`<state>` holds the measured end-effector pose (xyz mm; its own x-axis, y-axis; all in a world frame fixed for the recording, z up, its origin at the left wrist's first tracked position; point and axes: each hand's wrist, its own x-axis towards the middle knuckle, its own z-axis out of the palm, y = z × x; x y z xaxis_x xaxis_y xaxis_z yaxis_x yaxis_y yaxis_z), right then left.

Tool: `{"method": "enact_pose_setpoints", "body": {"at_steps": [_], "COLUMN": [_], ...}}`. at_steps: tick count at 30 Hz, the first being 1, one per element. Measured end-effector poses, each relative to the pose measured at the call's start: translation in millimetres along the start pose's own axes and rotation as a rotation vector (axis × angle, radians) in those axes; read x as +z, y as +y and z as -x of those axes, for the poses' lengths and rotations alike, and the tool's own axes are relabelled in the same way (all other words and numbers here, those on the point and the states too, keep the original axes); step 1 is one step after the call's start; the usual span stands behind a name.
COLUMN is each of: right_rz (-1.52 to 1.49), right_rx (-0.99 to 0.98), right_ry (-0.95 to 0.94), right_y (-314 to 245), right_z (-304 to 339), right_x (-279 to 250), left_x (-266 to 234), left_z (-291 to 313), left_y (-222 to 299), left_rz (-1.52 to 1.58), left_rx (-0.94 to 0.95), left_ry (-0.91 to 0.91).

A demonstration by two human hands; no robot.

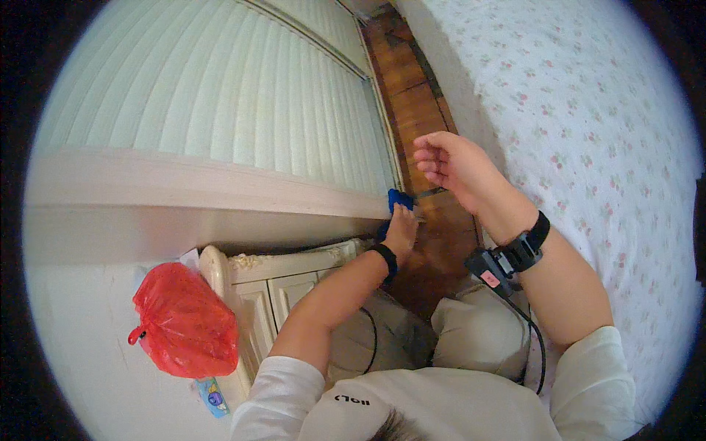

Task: The person wipes the exterior slats, frame, and mirror of a white wardrobe using a blue cloth, handling the cloth with both hands to clean different sections.

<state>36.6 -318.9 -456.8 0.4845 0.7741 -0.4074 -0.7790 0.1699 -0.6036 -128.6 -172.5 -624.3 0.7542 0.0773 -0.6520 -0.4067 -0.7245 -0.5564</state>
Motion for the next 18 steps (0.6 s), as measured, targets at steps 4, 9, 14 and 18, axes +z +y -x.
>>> {"method": "enact_pose_setpoints", "body": {"at_steps": [4,9,14,18], "right_rz": [-0.024,-0.041,-0.063,-0.056], "right_rx": [0.024,-0.005,0.006,0.018], "right_ry": [0.008,0.008,-0.019,-0.028], "right_y": [-1,3,1,-3], "right_z": [1,3,4,9], "right_x": [1,-6,-2,0], "left_x": [-50,-100,-144,-182], "left_z": [43,99,155,208], "left_y": [-27,-67,-121,-161], "left_rz": [-0.034,-0.274,-0.234,-0.213], "left_rx": [-0.037,0.072,0.063,-0.031], "left_ry": [-0.031,-0.075,-0.073,-0.007]}}
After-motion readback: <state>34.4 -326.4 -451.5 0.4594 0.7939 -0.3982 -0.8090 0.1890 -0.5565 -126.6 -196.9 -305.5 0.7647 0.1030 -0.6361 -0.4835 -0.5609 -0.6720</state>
